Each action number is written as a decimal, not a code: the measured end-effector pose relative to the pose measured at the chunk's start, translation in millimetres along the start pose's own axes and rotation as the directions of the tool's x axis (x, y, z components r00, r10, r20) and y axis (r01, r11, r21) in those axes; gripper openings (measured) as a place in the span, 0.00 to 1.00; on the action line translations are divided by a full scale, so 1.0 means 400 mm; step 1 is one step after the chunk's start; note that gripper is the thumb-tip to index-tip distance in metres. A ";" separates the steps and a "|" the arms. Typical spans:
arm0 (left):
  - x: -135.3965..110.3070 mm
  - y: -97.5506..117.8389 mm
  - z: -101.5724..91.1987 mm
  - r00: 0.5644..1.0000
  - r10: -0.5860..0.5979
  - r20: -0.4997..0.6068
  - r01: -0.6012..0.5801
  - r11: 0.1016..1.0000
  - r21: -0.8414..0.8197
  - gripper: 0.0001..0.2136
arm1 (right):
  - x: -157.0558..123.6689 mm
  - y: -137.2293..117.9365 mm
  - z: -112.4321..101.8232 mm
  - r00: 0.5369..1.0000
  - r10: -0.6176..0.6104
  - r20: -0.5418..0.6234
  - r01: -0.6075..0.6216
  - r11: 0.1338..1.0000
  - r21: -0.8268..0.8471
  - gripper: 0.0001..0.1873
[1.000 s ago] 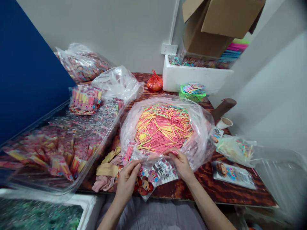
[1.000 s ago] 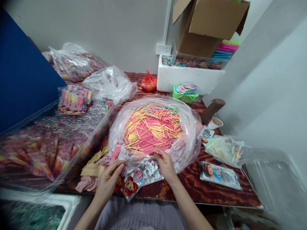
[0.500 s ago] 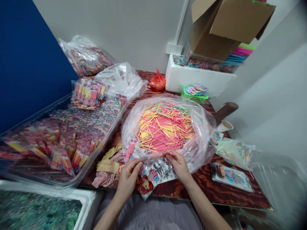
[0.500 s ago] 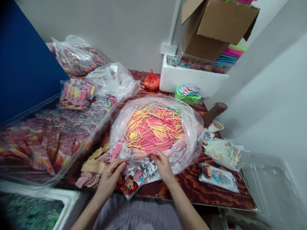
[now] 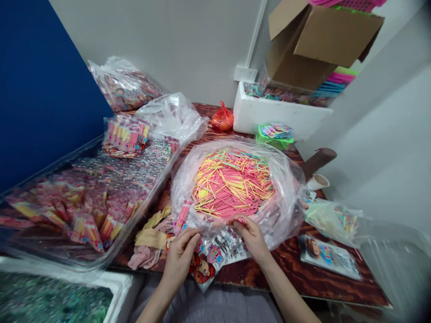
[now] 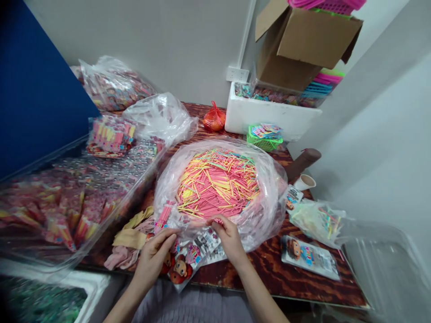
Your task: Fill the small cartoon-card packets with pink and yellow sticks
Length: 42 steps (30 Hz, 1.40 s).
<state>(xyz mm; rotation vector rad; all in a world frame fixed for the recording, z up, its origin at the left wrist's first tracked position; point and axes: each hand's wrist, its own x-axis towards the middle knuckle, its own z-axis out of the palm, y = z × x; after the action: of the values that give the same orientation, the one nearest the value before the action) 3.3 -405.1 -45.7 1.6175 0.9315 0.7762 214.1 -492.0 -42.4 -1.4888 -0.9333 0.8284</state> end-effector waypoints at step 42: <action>-0.015 0.009 0.001 0.999 0.040 0.002 -0.039 0.997 -0.069 0.10 | -0.008 -0.125 0.166 0.999 -0.029 0.017 0.029 0.999 0.026 0.11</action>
<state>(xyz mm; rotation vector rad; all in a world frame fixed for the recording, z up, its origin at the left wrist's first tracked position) 1.3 -411.1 -42.4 1.5806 0.8632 0.8237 148.3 -463.4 -0.3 -1.4446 -0.9522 0.8307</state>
